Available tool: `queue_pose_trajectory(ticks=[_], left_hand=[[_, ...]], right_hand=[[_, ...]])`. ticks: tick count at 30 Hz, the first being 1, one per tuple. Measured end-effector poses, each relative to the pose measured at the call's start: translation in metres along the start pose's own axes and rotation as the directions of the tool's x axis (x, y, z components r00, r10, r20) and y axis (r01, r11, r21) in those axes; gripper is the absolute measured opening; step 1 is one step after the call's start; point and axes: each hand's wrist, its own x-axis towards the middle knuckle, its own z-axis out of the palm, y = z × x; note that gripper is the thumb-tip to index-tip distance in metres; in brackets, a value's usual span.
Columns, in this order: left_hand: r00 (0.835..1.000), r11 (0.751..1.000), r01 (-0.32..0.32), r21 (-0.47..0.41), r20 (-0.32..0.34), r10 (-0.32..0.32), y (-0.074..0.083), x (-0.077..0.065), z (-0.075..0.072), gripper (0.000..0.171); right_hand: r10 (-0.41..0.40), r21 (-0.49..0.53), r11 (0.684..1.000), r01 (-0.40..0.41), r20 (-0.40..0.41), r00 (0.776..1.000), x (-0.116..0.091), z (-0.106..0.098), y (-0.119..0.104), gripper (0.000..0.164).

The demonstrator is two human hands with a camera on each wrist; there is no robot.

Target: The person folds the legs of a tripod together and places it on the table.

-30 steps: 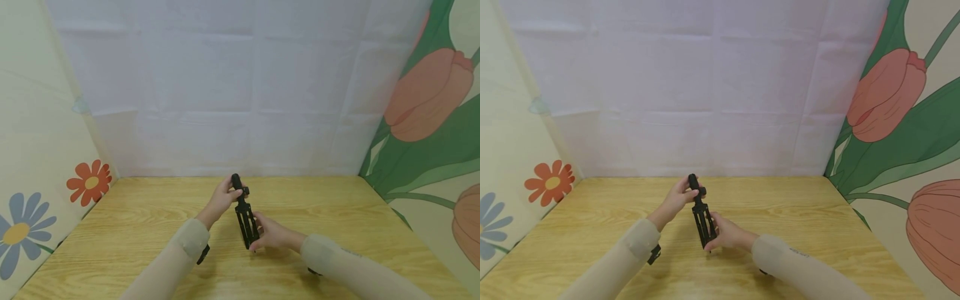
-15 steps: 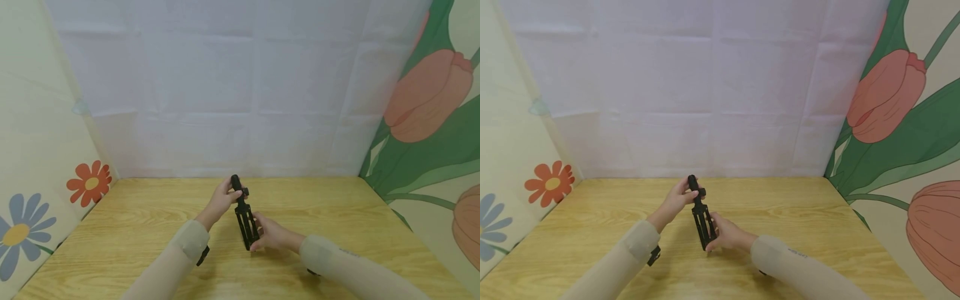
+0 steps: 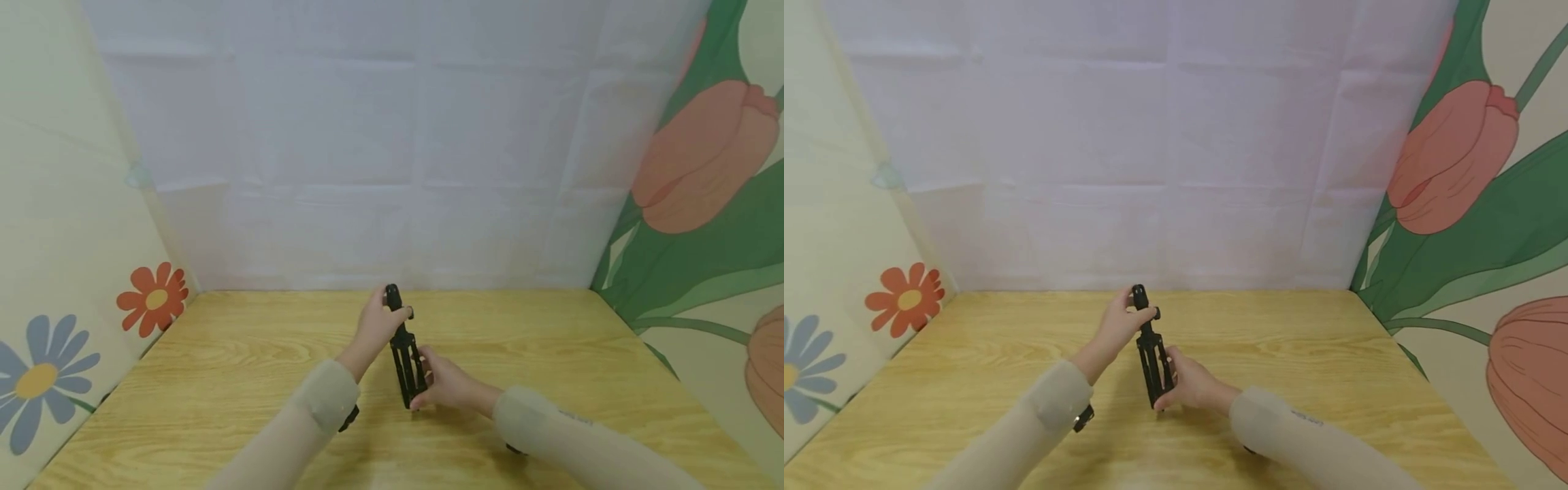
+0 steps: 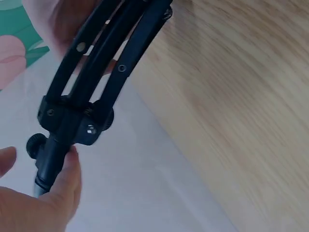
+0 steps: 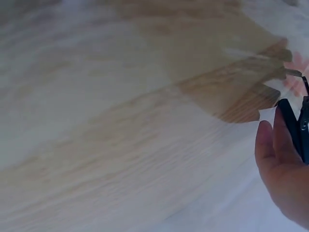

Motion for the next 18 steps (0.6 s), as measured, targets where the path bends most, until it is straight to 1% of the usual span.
queue_pose_trajectory(ticks=[4,7,10,12,15,17,18], left_hand=[[0.999,1.000,0.008,0.023,-0.036,-0.007,0.0029,0.0005,0.0042,0.075],[0.998,0.999,-0.003,0.036,-0.063,0.006,0.0029,0.0020,0.0061,0.073],[0.997,0.999,-0.016,0.027,-0.077,0.018,0.0018,0.0035,0.0062,0.071],[0.997,1.000,-0.019,0.021,-0.080,0.021,0.0011,0.0037,0.0050,0.070],[0.997,1.000,-0.022,0.001,-0.070,0.022,-0.0008,0.0037,0.0018,0.069],[0.998,0.999,-0.030,-0.011,-0.054,0.029,-0.0021,0.0029,-0.0009,0.068],[0.998,0.999,-0.038,-0.014,-0.041,0.038,-0.0032,0.0029,-0.0023,0.064]], right_hand=[[-0.026,-0.035,0.999,0.026,-0.014,1.000,-0.0008,0.0008,-0.0006,0.088],[-0.044,-0.050,0.998,0.043,-0.016,0.999,-0.0008,0.0012,-0.0008,0.085],[-0.056,-0.054,0.997,0.055,-0.012,0.998,-0.0008,0.0008,-0.0008,0.084],[-0.055,-0.029,0.998,0.055,0.002,0.998,-0.0003,0.0001,0.0001,0.081],[-0.029,0.043,0.999,0.028,0.034,0.999,0.0005,-0.0020,0.0017,0.080],[-0.007,0.092,0.996,0.002,0.055,0.998,0.0007,-0.0039,0.0029,0.080],[0.000,0.109,0.994,-0.007,0.064,0.998,0.0008,-0.0050,0.0036,0.080]])
